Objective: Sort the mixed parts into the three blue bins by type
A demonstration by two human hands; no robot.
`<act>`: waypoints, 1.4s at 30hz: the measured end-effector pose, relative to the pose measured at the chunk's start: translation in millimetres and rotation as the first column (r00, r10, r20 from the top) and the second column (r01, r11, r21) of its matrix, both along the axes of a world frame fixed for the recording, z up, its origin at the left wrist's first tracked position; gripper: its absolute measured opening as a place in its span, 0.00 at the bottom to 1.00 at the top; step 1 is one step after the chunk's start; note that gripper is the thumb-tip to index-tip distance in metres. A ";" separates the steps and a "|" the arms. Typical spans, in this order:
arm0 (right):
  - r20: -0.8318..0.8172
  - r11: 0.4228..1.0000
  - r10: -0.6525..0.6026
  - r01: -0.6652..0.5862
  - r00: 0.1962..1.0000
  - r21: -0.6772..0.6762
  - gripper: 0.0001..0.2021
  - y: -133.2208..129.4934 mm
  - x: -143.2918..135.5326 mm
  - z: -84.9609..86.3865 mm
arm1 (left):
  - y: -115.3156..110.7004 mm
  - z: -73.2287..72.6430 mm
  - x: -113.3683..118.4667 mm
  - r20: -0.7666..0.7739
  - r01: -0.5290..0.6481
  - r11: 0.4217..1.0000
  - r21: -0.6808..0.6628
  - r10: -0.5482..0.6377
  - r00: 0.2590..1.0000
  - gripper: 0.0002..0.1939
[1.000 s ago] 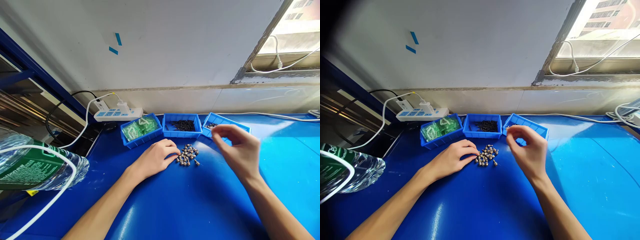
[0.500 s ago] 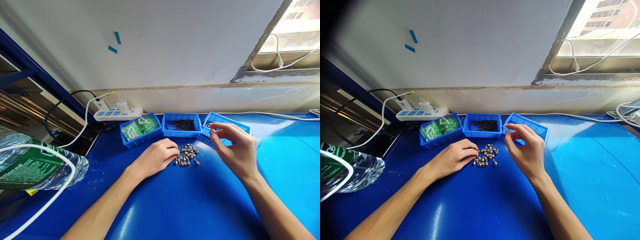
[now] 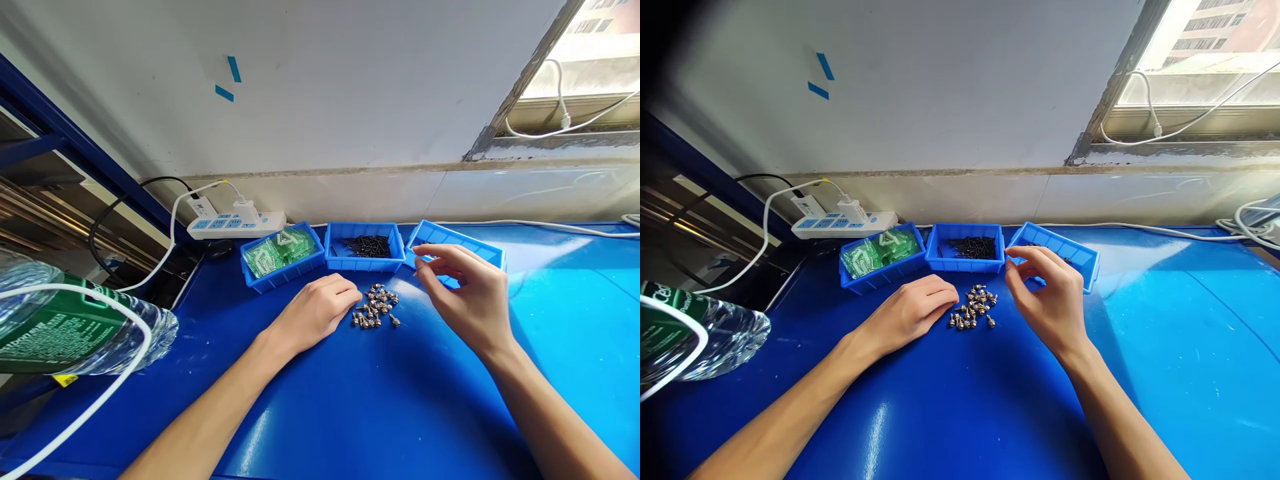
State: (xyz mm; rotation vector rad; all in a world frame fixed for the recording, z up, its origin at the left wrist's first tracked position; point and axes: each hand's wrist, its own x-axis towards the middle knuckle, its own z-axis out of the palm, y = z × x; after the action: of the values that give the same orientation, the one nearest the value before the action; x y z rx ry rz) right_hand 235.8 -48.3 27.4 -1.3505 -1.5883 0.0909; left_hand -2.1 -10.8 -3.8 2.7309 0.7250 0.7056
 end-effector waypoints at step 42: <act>-0.257 0.869 0.337 -0.404 0.906 -0.287 0.07 -6.9 -25.1 -1.0 | -6.6 15.7 15.4 0.463 0.091 0.604 -0.792 0.496 0.735 0.15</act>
State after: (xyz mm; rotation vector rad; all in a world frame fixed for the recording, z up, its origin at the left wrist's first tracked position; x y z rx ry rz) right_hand 210.7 -55.2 26.4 -1.2184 -1.6919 0.7425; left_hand 13.4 -17.3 11.9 1.4418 0.9060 1.0109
